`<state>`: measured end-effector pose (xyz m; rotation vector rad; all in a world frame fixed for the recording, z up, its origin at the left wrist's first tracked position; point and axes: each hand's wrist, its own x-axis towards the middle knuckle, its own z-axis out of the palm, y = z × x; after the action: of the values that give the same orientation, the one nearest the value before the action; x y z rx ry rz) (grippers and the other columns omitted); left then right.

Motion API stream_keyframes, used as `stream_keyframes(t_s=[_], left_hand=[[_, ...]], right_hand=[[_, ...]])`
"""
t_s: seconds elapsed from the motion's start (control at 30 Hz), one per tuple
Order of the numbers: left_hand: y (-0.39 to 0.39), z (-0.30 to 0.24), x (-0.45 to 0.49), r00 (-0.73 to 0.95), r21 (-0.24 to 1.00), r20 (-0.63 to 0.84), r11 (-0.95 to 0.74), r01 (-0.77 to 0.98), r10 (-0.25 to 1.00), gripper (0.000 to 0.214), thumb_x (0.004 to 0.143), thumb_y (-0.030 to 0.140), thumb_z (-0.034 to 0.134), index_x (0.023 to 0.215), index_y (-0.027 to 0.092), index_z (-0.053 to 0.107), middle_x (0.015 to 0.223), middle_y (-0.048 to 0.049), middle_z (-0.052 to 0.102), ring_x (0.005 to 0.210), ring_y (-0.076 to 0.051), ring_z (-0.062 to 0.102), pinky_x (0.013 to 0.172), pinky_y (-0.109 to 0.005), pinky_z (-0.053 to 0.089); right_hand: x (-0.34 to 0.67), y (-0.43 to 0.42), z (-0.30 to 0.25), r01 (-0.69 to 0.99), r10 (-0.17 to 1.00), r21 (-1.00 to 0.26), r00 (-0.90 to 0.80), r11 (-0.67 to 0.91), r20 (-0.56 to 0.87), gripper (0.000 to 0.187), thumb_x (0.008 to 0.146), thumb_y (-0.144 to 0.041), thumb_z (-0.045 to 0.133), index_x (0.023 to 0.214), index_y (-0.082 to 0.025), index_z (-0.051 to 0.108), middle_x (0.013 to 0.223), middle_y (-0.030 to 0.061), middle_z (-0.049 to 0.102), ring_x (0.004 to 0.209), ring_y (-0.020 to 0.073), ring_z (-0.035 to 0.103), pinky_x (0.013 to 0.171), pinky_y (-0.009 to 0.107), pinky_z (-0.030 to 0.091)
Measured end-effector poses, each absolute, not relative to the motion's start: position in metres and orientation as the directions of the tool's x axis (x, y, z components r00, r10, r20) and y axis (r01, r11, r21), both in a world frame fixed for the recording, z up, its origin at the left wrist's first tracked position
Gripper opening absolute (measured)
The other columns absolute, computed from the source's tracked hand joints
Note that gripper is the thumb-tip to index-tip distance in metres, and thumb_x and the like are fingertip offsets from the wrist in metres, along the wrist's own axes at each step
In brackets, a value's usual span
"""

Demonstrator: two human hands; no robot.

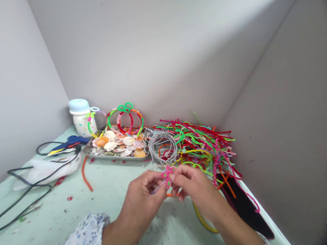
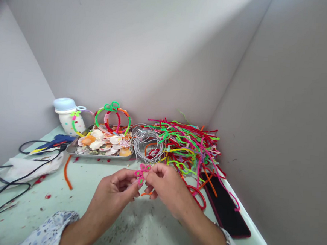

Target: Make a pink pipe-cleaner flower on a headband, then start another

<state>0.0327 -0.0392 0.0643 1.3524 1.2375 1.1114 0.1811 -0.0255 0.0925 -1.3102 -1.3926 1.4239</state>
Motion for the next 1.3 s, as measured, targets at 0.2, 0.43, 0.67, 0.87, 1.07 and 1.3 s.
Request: stream_keyframes(t_s=[0.2,0.43,0.67,0.87,1.07,1.3], left_hand=[[-0.040,0.067,0.034,0.100,0.996,-0.049,0.041,0.080,0.994,0.014,0.076,0.029,0.063,0.082,0.016,0.065,0.064,-0.0004,0.061,0.055,-0.013,0.054,0.053,-0.023,0.043],[-0.039,0.072,0.033,0.129,0.990,-0.140,0.136,0.043,0.982,0.017,0.074,0.031,0.063,0.080,0.015,0.064,0.057,0.0014,0.057,0.048,-0.010,0.046,0.047,-0.022,0.035],[-0.036,0.075,0.029,0.201,0.974,-0.210,0.221,-0.037,0.957,0.019,0.069,0.031,0.069,0.076,0.014,0.067,0.060,0.0010,0.059,0.051,-0.010,0.043,0.051,-0.023,0.033],[-0.033,0.075,0.023,0.296,0.953,-0.256,0.292,-0.083,0.920,0.020,0.067,0.030,0.071,0.078,0.013,0.070,0.067,-0.0016,0.063,0.055,-0.010,0.045,0.055,-0.024,0.034],[-0.033,0.078,0.020,0.358,0.936,-0.283,0.338,-0.099,0.890,0.019,0.070,0.030,0.070,0.078,0.014,0.071,0.065,-0.0009,0.060,0.055,-0.010,0.044,0.056,-0.024,0.032],[-0.033,0.081,0.018,0.442,0.917,-0.267,0.367,-0.156,0.856,0.013,0.072,0.024,0.068,0.076,0.013,0.071,0.064,0.0001,0.057,0.056,-0.009,0.042,0.057,-0.023,0.029]], right_hand=[[0.180,-0.024,0.089,0.142,0.968,-0.981,-0.195,-0.132,-0.159,0.017,0.073,-0.032,0.061,0.065,-0.019,0.053,0.063,-0.0005,0.059,0.061,0.0141,0.056,0.051,0.024,0.046],[0.180,-0.023,0.084,0.138,0.969,-0.982,-0.191,-0.129,-0.155,0.017,0.074,-0.030,0.060,0.064,-0.019,0.051,0.063,-0.0001,0.058,0.061,0.0137,0.056,0.051,0.024,0.046],[0.179,-0.024,0.086,0.119,0.969,-0.982,-0.183,-0.149,-0.169,0.013,0.070,-0.028,0.060,0.066,-0.020,0.051,0.064,0.0000,0.059,0.062,0.0151,0.057,0.051,0.025,0.047],[0.179,-0.024,0.088,0.108,0.965,-0.982,-0.197,-0.157,-0.176,0.011,0.070,-0.027,0.061,0.070,-0.020,0.052,0.067,0.0006,0.062,0.061,0.0148,0.058,0.049,0.025,0.046],[0.180,-0.024,0.089,0.124,0.962,-0.980,-0.209,-0.155,-0.178,0.008,0.070,-0.025,0.060,0.070,-0.020,0.054,0.064,-0.0005,0.061,0.059,0.0137,0.057,0.051,0.025,0.046],[0.181,-0.023,0.088,0.143,0.960,-0.982,-0.231,-0.126,-0.157,0.011,0.070,-0.027,0.061,0.067,-0.020,0.052,0.062,-0.0012,0.060,0.052,0.0119,0.055,0.050,0.024,0.045]])
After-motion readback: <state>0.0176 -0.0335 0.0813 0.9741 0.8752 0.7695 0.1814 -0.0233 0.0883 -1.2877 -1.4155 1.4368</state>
